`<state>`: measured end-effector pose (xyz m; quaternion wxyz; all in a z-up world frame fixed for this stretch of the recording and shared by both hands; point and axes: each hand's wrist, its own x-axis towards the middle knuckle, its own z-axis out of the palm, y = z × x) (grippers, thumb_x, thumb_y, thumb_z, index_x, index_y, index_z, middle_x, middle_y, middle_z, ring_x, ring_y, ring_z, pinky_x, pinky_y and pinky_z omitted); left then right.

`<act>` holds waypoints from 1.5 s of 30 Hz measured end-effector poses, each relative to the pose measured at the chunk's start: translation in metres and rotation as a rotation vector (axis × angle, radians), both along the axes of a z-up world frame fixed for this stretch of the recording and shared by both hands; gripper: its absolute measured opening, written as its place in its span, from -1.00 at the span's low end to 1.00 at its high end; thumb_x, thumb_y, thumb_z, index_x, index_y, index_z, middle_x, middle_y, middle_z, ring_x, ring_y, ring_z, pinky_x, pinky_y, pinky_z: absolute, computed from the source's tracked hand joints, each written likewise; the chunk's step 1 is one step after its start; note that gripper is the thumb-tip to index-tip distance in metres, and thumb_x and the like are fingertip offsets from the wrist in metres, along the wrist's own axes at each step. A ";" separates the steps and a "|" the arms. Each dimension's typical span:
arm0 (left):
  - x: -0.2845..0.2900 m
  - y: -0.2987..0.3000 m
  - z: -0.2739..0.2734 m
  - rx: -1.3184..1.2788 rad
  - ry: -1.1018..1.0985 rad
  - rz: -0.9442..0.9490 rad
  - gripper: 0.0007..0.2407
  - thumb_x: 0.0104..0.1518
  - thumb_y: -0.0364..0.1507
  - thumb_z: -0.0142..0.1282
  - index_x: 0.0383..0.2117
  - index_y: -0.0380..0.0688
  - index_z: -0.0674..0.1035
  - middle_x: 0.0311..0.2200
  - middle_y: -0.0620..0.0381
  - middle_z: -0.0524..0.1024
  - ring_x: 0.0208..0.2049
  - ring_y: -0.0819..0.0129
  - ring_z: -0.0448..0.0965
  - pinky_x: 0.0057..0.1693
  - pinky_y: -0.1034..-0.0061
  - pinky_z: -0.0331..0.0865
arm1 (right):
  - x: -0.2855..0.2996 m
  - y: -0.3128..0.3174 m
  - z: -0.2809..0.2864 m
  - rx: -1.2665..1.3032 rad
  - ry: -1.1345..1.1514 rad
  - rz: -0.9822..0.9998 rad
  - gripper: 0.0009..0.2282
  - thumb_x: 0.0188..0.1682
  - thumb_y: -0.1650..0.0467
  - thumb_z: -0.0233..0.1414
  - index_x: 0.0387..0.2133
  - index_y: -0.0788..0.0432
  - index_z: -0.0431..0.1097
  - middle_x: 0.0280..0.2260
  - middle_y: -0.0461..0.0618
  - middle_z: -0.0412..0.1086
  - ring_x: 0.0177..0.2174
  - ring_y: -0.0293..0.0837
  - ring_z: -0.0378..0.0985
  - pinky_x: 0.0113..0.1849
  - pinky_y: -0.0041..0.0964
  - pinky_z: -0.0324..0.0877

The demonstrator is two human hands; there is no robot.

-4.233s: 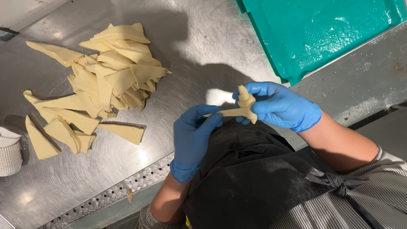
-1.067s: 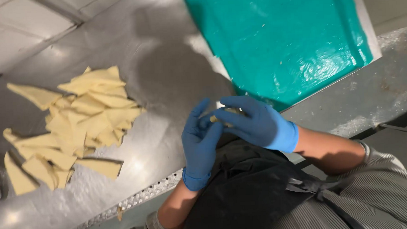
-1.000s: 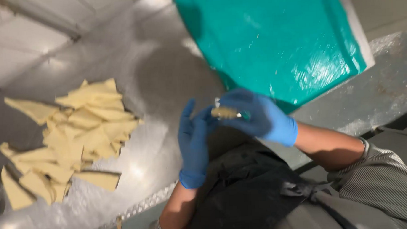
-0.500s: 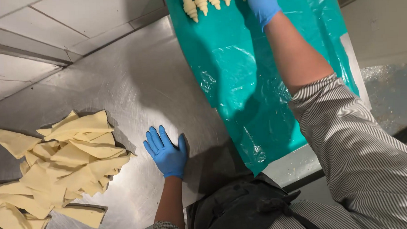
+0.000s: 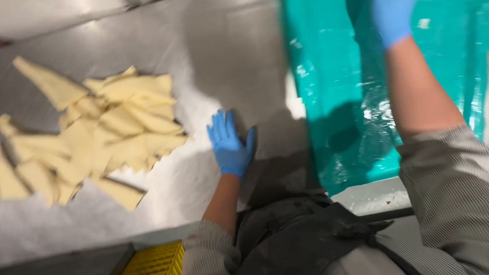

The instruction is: Rolling triangular pieces of dough into croissant shapes on a metal table.

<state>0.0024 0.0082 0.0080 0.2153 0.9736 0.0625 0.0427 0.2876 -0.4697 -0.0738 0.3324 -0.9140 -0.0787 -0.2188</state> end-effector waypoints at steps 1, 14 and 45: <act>0.000 0.006 -0.001 -0.065 -0.077 0.013 -0.40 0.16 -0.15 0.19 0.24 -0.32 0.36 0.28 -0.35 0.27 0.33 -0.29 0.21 0.41 -0.13 -0.04 | -0.044 0.052 0.064 0.097 -0.010 0.134 -0.90 0.12 0.53 0.09 -0.15 0.34 0.40 -0.26 0.20 0.35 -0.29 0.00 0.44 -0.25 -0.18 0.35; 0.168 0.243 0.020 0.280 0.314 -0.340 -0.57 0.28 -0.13 0.18 0.09 -0.22 0.50 -0.03 -0.25 0.51 0.05 -0.19 0.49 0.20 -0.08 0.26 | -0.295 0.188 0.187 0.179 0.343 0.071 -0.78 0.11 0.50 0.17 0.01 0.24 0.45 0.02 0.15 0.40 -0.06 -0.07 0.51 0.01 -0.27 0.45; -0.102 0.043 0.204 -1.106 0.141 -0.167 -0.60 0.20 -0.42 0.19 0.17 -0.29 0.51 -0.06 -0.02 0.66 -0.04 0.30 0.70 0.03 0.45 0.56 | -0.369 0.309 0.278 0.704 0.656 0.503 -0.90 0.08 0.54 0.10 -0.24 0.38 0.55 -0.11 0.03 0.47 -0.17 -0.25 0.47 -0.13 -0.37 0.39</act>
